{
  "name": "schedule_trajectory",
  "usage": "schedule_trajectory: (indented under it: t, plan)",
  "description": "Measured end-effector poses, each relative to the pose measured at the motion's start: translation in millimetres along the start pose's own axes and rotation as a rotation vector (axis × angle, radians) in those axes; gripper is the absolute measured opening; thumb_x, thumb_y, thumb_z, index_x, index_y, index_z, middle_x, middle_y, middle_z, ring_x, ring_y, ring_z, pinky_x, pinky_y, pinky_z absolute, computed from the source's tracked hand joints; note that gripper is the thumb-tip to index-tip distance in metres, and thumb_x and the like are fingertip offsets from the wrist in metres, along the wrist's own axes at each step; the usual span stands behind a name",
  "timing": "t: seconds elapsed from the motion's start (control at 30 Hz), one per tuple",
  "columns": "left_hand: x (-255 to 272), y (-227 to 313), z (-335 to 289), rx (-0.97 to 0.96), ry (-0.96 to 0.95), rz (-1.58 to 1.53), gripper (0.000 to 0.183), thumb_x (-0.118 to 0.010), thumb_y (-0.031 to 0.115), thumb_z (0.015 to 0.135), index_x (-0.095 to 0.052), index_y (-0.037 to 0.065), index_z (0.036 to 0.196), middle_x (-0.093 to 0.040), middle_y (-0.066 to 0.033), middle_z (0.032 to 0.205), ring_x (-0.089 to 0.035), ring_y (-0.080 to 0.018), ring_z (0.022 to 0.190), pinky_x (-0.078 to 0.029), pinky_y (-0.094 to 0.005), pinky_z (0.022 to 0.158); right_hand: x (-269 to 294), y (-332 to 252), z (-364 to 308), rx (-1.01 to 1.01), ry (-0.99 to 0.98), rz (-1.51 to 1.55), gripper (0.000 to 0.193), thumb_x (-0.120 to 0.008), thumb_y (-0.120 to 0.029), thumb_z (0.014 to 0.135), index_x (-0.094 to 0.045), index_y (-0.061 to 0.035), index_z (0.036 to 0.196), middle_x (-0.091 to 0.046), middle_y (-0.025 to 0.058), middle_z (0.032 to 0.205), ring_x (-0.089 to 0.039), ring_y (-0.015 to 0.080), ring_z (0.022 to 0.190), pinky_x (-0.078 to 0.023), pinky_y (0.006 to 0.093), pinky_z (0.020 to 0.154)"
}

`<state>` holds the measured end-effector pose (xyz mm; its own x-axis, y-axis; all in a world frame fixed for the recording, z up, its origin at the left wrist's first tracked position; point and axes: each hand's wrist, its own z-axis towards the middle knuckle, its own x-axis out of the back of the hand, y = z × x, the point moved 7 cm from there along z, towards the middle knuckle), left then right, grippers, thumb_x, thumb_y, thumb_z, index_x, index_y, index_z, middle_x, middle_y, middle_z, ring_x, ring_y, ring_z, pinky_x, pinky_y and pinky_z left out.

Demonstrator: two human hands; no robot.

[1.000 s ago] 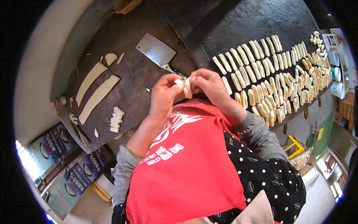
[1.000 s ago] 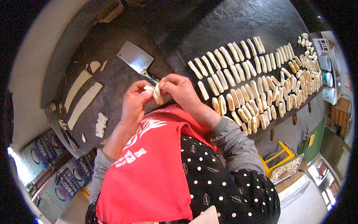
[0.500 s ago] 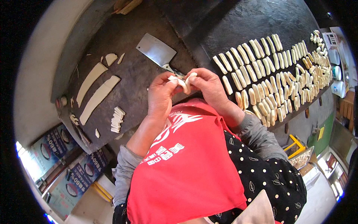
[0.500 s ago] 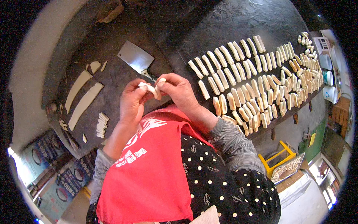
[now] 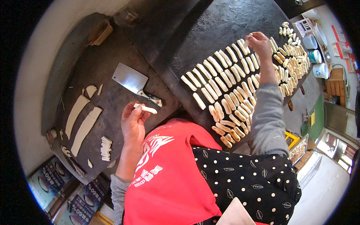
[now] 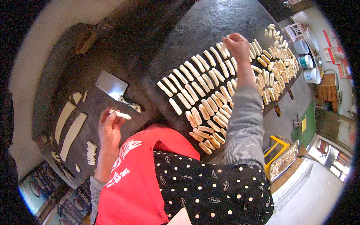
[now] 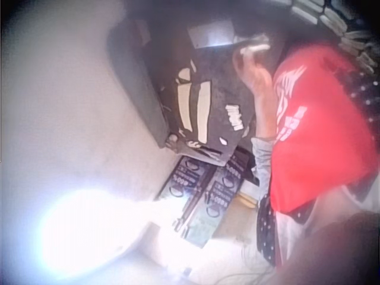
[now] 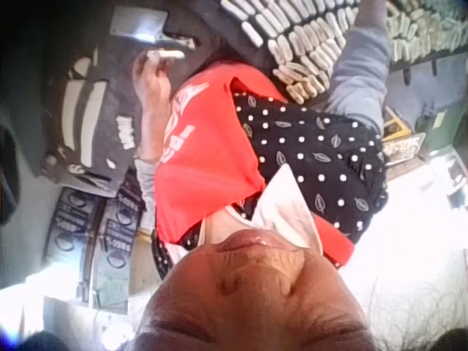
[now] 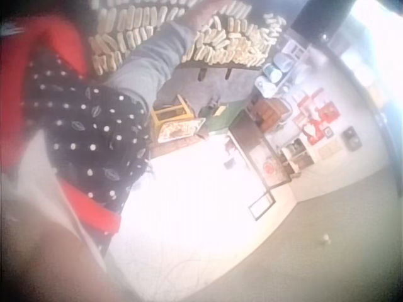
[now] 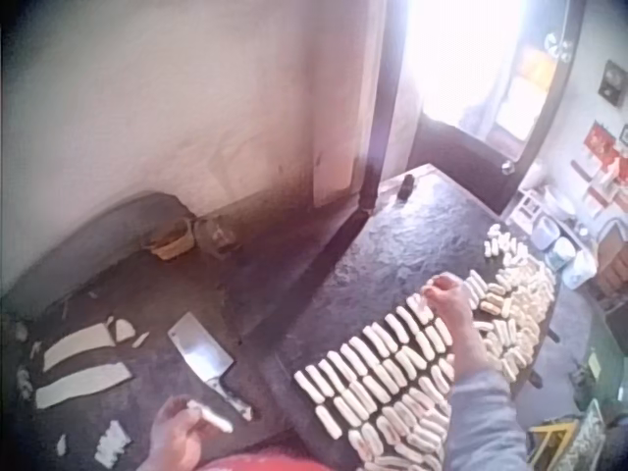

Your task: The person cuts long strips of dough into small pieces using a cleaver, then shapes each piece by hand and places them in rows on a large flat surface. The person repeats this cycle, cutting more dough and arranging the shaped pieces.

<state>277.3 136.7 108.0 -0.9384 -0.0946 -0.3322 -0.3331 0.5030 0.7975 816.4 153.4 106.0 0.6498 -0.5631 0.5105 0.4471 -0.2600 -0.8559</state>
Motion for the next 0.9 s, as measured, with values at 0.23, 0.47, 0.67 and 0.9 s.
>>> schedule_trajectory:
  t: [0.23, 0.47, 0.67, 0.9]
  plan:
    - [-2, 0, -3, 0.033, 0.043, 0.043, 0.021, -0.062, 0.001, 0.085, -0.060, 0.007, 0.104, -0.064, -0.0090, 0.094, -0.063, -0.0172, 0.080, -0.056, -0.0290, 0.070, -4, 56, 55, -0.068, -0.213, -0.778, 0.030, -0.074, -0.032, 0.073, -0.070, -0.0119, 0.094, -0.069, 0.0106, 0.097, -0.067, 0.0258, 0.090, -0.052, 0.0357, 0.080]
    - [-2, -2, -4, 0.044, 0.034, 0.030, 0.020, -0.062, 0.001, 0.084, -0.062, 0.007, 0.103, -0.065, -0.0084, 0.093, -0.064, -0.0168, 0.078, -0.055, -0.0292, 0.071, -16, 65, 50, -0.020, -0.064, -0.647, 0.025, -0.070, -0.027, 0.078, -0.069, -0.0079, 0.094, -0.070, 0.0103, 0.089, -0.067, 0.0216, 0.083, -0.051, 0.0350, 0.077]
    - [-7, -6, -3, 0.079, -0.019, 0.064, 0.019, -0.060, 0.001, 0.085, -0.062, 0.007, 0.103, -0.065, -0.0069, 0.094, -0.063, -0.0155, 0.079, -0.055, -0.0294, 0.070, -18, 1, -10, 0.080, 0.162, -0.308, 0.015, -0.068, -0.017, 0.083, -0.067, -0.0053, 0.093, -0.070, 0.0075, 0.089, -0.066, 0.0148, 0.077, -0.051, 0.0295, 0.072]
    - [-31, -25, -8, 0.159, -0.156, 0.318, 0.016, -0.060, 0.001, 0.085, -0.060, 0.003, 0.100, -0.061, -0.0036, 0.090, -0.062, -0.0123, 0.079, -0.053, -0.0263, 0.071, -178, -136, -233, 0.171, -0.821, 0.407, 0.030, -0.074, -0.024, 0.071, -0.065, -0.0003, 0.087, -0.063, 0.0150, 0.078, -0.064, 0.0257, 0.072, -0.050, 0.0352, 0.063]
